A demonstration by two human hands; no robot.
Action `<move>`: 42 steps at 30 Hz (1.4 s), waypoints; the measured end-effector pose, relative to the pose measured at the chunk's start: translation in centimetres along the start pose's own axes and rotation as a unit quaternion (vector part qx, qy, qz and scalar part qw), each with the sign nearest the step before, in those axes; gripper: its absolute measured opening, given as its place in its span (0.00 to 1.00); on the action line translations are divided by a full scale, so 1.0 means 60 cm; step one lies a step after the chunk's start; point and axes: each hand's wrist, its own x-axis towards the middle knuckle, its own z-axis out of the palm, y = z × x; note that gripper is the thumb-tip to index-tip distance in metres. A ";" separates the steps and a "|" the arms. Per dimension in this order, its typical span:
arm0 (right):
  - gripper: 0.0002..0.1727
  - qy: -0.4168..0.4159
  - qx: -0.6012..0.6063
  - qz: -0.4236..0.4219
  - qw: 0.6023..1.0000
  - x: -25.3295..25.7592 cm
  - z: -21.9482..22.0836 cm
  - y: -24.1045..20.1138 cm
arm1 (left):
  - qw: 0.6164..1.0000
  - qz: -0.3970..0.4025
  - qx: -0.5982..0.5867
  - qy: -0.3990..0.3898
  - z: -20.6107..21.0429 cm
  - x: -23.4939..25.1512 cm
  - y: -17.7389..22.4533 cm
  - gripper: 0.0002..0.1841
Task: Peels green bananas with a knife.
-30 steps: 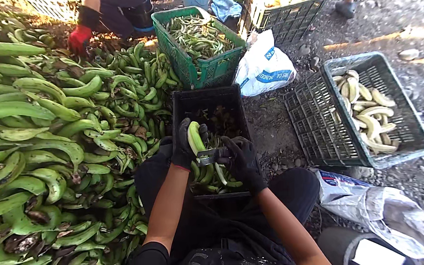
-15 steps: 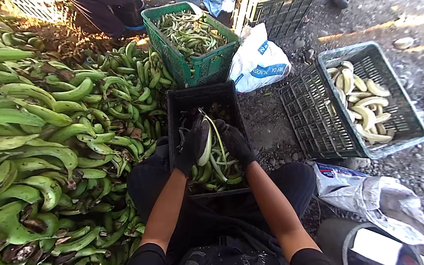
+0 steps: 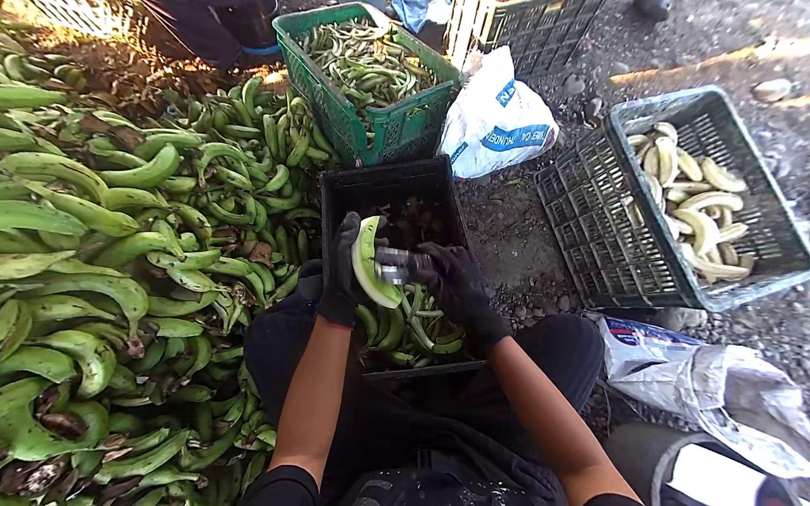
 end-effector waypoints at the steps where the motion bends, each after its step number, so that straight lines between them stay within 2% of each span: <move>1: 0.47 0.010 -0.025 -0.045 0.999 -0.010 0.001 0.005 | 0.999 -0.023 -0.028 -0.002 0.001 0.001 0.006 0.24; 3: 0.48 0.021 -0.046 -0.092 0.994 -0.031 -0.005 0.010 | 0.996 -0.057 -0.064 0.005 0.005 0.006 0.015 0.26; 5: 0.46 0.022 -0.062 -0.094 0.993 -0.041 -0.012 0.008 | 0.995 -0.072 -0.070 0.012 0.009 0.014 0.014 0.28; 8: 0.42 -0.019 -0.066 -0.008 0.998 -0.035 -0.013 -0.010 | 0.997 -0.044 0.040 0.045 0.003 0.005 -0.009 0.29; 10: 0.40 -0.063 -0.034 0.076 0.995 -0.018 -0.004 -0.018 | 0.983 0.008 0.165 0.082 0.002 -0.007 -0.023 0.33; 12: 0.40 -0.057 0.023 0.113 0.992 0.001 0.013 -0.020 | 0.963 0.056 0.246 0.090 0.009 -0.013 -0.034 0.34; 14: 0.41 -0.036 0.063 0.136 0.988 0.020 0.024 -0.020 | 0.955 0.074 0.279 0.072 0.017 -0.024 -0.039 0.30; 17: 0.40 -0.034 0.093 0.217 0.971 0.063 0.024 -0.019 | 0.928 0.111 0.353 0.052 0.034 -0.021 -0.026 0.31; 19: 0.40 -0.034 0.121 0.237 0.963 0.079 0.015 -0.010 | 0.936 0.103 0.336 0.037 0.038 -0.021 -0.022 0.30; 23: 0.36 0.003 0.105 0.118 0.987 0.079 -0.008 0.029 | 0.971 0.047 0.218 0.082 -0.001 -0.002 -0.030 0.34; 26: 0.42 -0.026 0.028 0.012 0.999 0.051 -0.039 0.045 | 0.983 0.035 0.159 0.087 -0.005 -0.002 -0.020 0.33; 29: 0.44 -0.072 -0.060 -0.098 0.991 0.014 -0.049 0.054 | 0.987 0.018 0.137 0.088 -0.013 0.004 -0.022 0.33; 31: 0.44 -0.087 -0.086 -0.113 0.986 -0.001 -0.036 0.060 | 0.981 0.020 0.173 0.086 -0.010 0.000 -0.029 0.34; 32: 0.41 -0.087 -0.081 -0.083 0.989 -0.002 -0.029 0.055 | 0.968 0.032 0.230 0.090 -0.007 -0.004 -0.034 0.36; 34: 0.34 -0.084 -0.049 0.060 0.993 0.016 -0.015 0.036 | 0.929 0.057 0.357 0.081 -0.004 -0.013 -0.046 0.36; 36: 0.37 -0.027 -0.006 0.173 0.985 0.038 0.002 0.036 | 0.906 0.067 0.412 0.065 0.004 -0.014 -0.051 0.36; 38: 0.41 0.033 0.046 0.210 0.976 0.046 0.009 0.042 | 0.907 0.095 0.404 0.071 0.014 0.001 -0.041 0.33; 39: 0.40 0.053 0.074 0.212 0.973 0.045 0.006 0.044 | 0.911 0.111 0.391 0.074 0.015 0.009 -0.034 0.32; 42: 0.35 0.074 0.108 0.228 0.965 0.027 -0.017 0.073 | 0.890 0.116 0.434 0.077 0.014 0.005 -0.013 0.28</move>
